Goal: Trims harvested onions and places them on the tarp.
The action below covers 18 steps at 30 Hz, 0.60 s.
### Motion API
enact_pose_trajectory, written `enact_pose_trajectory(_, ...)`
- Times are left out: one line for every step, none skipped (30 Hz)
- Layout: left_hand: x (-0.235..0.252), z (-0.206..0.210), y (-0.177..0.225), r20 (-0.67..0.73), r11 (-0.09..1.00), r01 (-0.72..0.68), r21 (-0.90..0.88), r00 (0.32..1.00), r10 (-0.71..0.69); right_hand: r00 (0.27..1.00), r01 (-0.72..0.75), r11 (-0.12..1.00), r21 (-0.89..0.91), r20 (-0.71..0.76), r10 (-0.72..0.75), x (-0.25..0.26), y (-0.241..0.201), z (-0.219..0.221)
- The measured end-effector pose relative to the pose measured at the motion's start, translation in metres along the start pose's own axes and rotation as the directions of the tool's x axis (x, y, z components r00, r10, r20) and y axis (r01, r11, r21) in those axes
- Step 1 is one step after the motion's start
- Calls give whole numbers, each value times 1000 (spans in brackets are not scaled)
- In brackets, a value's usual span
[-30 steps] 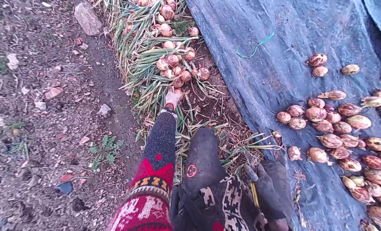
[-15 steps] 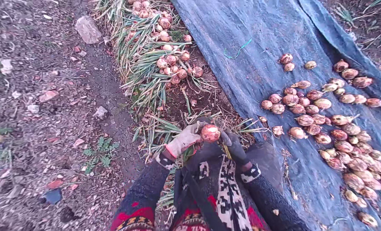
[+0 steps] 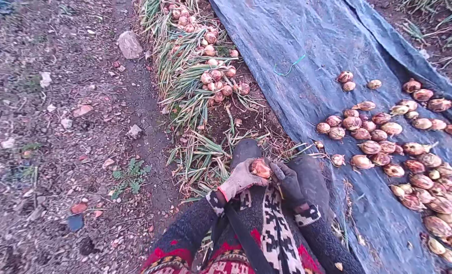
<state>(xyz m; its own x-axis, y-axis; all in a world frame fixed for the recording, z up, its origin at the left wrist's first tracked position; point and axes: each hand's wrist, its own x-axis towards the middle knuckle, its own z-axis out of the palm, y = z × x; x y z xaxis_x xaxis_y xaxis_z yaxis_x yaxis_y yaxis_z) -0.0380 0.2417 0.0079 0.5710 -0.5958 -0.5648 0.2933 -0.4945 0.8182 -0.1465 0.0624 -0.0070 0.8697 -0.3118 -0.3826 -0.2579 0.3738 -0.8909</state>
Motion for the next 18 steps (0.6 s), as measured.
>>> enact_pose_trajectory(-1, -2, 5, 38, 995, 17, -96, 999, -14, 1000, -4, 999, 32, 23, 3, 0, -8, -2)
enact_pose_trajectory(0, -4, 13, 68, 988, 28, -154, 998, -17, 999, -18, 998, 65, 45, 15, 0, -18, -6)
enact_pose_trajectory(1, -6, 23, 89, 983, 31, -180, 996, -15, 998, -37, 995, 98, 62, 31, 2, -25, -11)
enact_pose_trajectory(4, -9, 31, 105, 990, 22, -138, 994, -7, 996, -52, 989, 137, 73, 42, 6, -29, -16)
enact_pose_trajectory(10, -12, 40, 117, 999, 0, -46, 993, 5, 995, -70, 983, 167, 83, 57, 14, -31, -23)
enact_pose_trajectory(16, -13, 48, 122, 997, -16, 75, 993, 7, 992, -104, 979, 175, 86, 90, 22, -35, -30)
enact_pose_trajectory(23, -15, 57, 127, 979, -27, 200, 992, 1, 989, -139, 977, 159, 74, 129, 29, -41, -37)
enact_pose_trajectory(31, -15, 63, 136, 959, -31, 282, 991, -7, 986, -161, 979, 122, 55, 155, 38, -50, -44)
enact_pose_trajectory(42, -14, 68, 165, 959, -23, 283, 986, -26, 986, -168, 981, 93, 41, 165, 49, -56, -54)
enact_pose_trajectory(54, -13, 69, 202, 980, 14, 201, 978, -55, 984, -176, 981, 79, 30, 174, 60, -57, -64)
enact_pose_trajectory(67, -10, 65, 229, 995, 86, 49, 969, -95, 980, -197, 978, 74, 32, 195, 69, -56, -75)
enact_pose_trajectory(83, -7, 57, 258, 976, 171, -131, 957, -133, 974, -225, 970, 93, 43, 222, 77, -55, -85)
enact_pose_trajectory(98, -5, 52, 280, 931, 257, -259, 943, -183, 965, -261, 960, 105, 65, 255, 84, -56, -93)
enact_pose_trajectory(114, -4, 51, 286, 886, 319, -336, 931, -226, 952, -304, 946, 114, 84, 296, 90, -61, -98)
enact_pose_trajectory(130, -4, 53, 286, 853, 358, -380, 922, -260, 940, -339, 930, 144, 95, 328, 96, -69, -103)
enact_pose_trajectory(144, -2, 60, 283, 832, 387, -397, 914, -290, 933, -358, 915, 187, 109, 343, 101, -78, -109)
enact_pose_trajectory(155, 0, 71, 288, 819, 413, -400, 904, -315, 935, -355, 898, 259, 121, 335, 105, -88, -116)
enact_pose_trajectory(165, 3, 86, 284, 806, 434, -402, 896, -340, 944, -330, 866, 376, 150, 295, 106, -99, -125)
